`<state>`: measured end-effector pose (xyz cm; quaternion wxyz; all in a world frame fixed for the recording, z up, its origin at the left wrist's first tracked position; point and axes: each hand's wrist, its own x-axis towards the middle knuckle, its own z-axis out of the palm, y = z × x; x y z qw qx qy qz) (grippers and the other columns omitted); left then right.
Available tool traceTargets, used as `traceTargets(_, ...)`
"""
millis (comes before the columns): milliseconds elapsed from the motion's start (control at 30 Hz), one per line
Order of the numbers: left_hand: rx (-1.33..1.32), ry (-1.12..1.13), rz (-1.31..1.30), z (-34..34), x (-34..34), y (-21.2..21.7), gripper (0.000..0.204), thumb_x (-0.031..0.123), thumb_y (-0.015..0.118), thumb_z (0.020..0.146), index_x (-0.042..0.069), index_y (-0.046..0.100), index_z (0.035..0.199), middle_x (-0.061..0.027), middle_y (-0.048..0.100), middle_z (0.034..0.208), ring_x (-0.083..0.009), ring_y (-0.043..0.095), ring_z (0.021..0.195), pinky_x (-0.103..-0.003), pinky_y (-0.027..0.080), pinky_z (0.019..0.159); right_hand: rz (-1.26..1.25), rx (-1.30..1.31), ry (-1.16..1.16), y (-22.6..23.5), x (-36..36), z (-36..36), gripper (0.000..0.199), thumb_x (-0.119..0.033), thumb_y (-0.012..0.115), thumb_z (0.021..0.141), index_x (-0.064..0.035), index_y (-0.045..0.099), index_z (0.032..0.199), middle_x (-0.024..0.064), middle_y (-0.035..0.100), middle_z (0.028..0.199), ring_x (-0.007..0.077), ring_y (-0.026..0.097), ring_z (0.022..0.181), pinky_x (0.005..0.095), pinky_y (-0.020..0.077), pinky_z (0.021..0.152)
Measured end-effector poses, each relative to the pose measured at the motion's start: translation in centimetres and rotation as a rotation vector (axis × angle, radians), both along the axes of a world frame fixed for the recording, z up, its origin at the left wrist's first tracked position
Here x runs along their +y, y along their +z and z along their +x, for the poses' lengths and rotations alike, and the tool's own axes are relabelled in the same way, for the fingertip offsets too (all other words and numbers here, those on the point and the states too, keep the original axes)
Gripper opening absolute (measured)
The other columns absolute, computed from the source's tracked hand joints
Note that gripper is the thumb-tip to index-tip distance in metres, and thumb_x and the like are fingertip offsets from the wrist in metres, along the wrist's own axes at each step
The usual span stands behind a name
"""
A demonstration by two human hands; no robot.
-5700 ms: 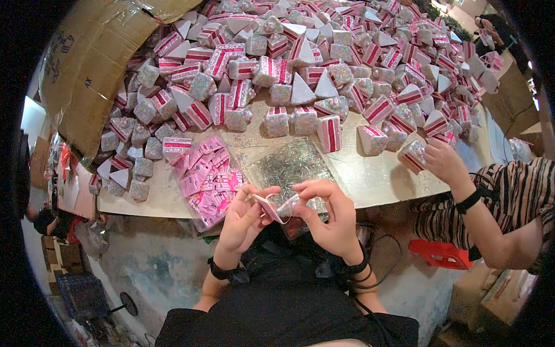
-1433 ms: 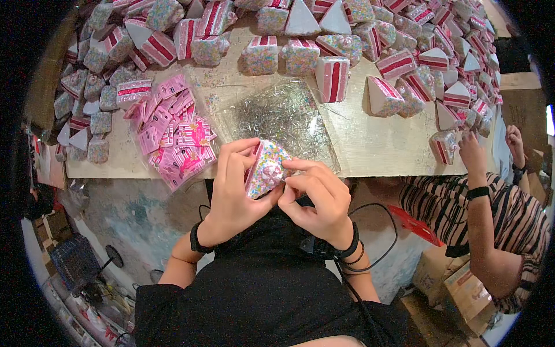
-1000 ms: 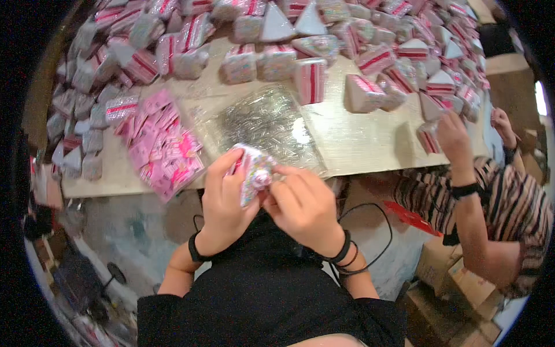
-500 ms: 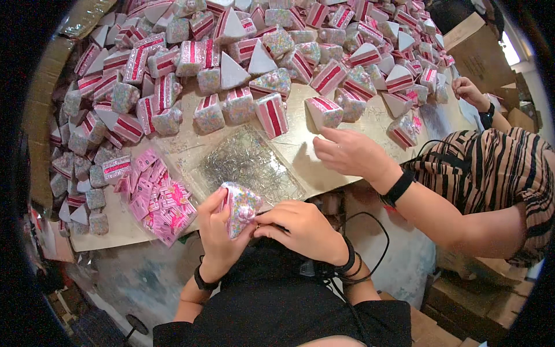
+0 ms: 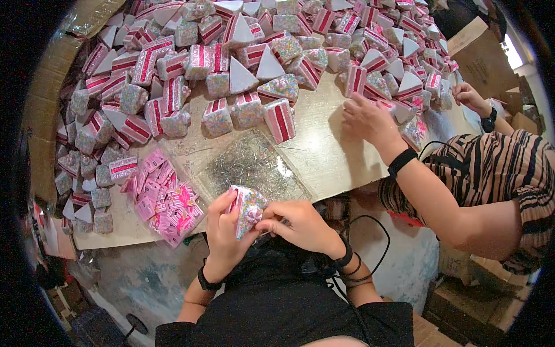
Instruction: Assembling and packaging small foam cake-slice decorations.
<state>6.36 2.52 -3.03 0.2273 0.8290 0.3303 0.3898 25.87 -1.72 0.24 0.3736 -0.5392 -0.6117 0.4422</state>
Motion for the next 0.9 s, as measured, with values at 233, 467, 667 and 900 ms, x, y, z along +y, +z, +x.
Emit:
traceTargets(233,0.044,0.045,-0.017,0.0,0.2,-0.3,0.06,0.006,0.088,0.065,0.002,0.051,0.112,-0.0228,0.055,0.126,-0.0413,0.057,0.113,-0.047,0.05,0.093,0.168,-0.157,-0.057,-1.4,0.3,-0.6,0.01,-0.009,0.07,0.09,0.0001,0.066,0.086,0.0098,0.062,0.071,0.0184,0.062,0.06,0.0299,0.0477,0.056)
traceTargets(467,0.013,0.048,-0.12,0.8,-0.1,-0.1,0.064,0.005,0.085,0.069,0.002,0.051,0.123,-0.0197,0.058,0.123,-0.0364,0.059,0.109,-0.042,0.05,0.092,0.013,-0.03,-0.135,-0.1,1.0,1.3,0.012,-0.006,0.064,0.09,0.0022,0.061,0.082,0.0078,0.059,0.069,0.0097,0.054,0.061,0.0276,0.0445,0.057)
traceTargets(667,0.038,0.058,-0.068,0.4,0.2,-0.8,0.052,0.007,0.079,0.076,-0.001,0.053,0.121,-0.0175,0.059,0.117,-0.0355,0.06,0.104,-0.042,0.05,0.088,0.162,-0.019,-0.636,1.0,5.9,6.8,0.014,-0.008,0.06,0.095,0.0041,0.062,0.089,0.0078,0.062,0.069,0.0122,0.063,0.066,0.0282,0.0486,0.058)
traceTargets(900,0.103,0.021,-0.071,0.0,-0.4,-1.0,0.043,0.004,0.076,0.078,0.001,0.056,0.116,-0.0165,0.061,0.113,-0.036,0.06,0.106,-0.044,0.049,0.089,0.394,-0.744,-0.749,-2.3,7.8,7.8,0.023,-0.007,0.064,0.088,0.0014,0.061,0.109,0.0163,0.059,0.097,0.0371,0.059,0.096,0.0459,0.0461,0.086)
